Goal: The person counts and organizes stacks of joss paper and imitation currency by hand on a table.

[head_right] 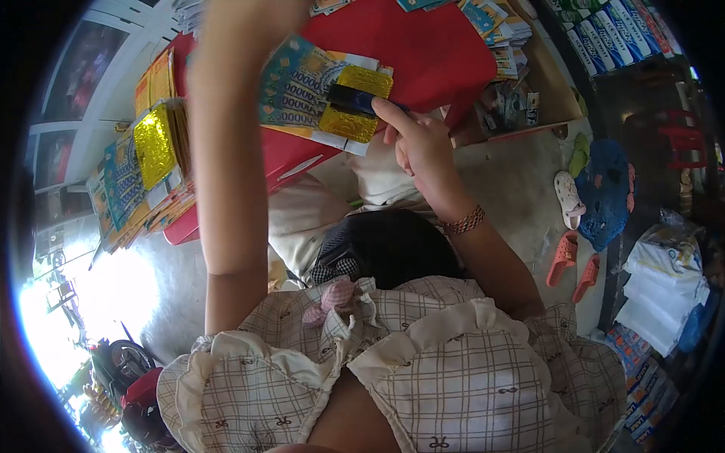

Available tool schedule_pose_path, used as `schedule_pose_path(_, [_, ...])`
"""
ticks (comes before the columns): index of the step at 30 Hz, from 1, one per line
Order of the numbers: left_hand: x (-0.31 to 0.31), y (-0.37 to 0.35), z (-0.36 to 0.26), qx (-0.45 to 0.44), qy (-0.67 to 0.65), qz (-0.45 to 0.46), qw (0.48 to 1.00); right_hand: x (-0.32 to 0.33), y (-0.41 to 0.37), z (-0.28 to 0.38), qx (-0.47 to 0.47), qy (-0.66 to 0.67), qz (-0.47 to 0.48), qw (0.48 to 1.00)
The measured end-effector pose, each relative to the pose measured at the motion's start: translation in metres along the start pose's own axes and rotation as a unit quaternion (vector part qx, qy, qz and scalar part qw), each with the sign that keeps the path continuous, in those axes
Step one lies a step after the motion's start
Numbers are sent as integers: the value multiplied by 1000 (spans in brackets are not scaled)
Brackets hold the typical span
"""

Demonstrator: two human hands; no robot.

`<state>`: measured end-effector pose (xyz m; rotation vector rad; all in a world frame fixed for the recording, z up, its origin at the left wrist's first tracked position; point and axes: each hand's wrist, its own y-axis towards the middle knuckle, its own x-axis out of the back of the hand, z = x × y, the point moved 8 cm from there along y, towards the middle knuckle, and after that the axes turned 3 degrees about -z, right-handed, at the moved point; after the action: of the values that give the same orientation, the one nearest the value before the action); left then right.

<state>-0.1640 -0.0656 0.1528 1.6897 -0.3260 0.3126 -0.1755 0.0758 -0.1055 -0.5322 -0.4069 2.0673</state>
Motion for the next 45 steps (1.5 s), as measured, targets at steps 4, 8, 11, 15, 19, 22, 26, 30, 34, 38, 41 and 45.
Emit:
schedule_pose_path(4, [-35, -26, -2, 25, -123, 68, 990, 0, 2, -1, 1, 2, -7, 1000])
schedule_pose_path(8, [-18, -25, -13, 24, -158, 24, 987, 1, 2, -3, -10, 3, -13, 1000])
schedule_pose_path(11, [-65, -105, 15, -5, -22, 159, 987, 1, 2, -4, -5, 4, -14, 1000])
schedule_pose_path(15, [-86, -145, 30, 8, 50, 258, 965, -4, 1, 0, 29, -4, -12, 999])
schedule_pose_path(19, [-70, -117, 28, -1, 31, 213, 977, -6, 2, 0, 38, 18, -22, 999])
schedule_pose_path(22, [-38, -90, 21, 21, 41, 198, 979, -7, 0, 1, 26, 11, -9, 1000])
schedule_pose_path(26, [2, -92, 17, 56, -59, 46, 996, -9, -7, 4, 35, 20, -9, 999])
schedule_pose_path(30, [14, -156, 26, 195, -258, 55, 945, -5, -7, 1, 16, 10, 3, 1000])
schedule_pose_path(34, [40, -197, 23, 205, -281, 42, 936, 17, -15, 5, 31, -103, -4, 994])
schedule_pose_path(38, [29, -217, 16, 304, -237, 250, 888, 53, -16, 16, 4, -125, -40, 991])
schedule_pose_path(41, [24, -202, 5, 202, -183, 298, 915, 85, -7, 40, 72, 20, -88, 993])
schedule_pose_path(45, [13, -207, -5, 181, -97, 359, 911, 78, 8, 66, 94, 47, -91, 990])
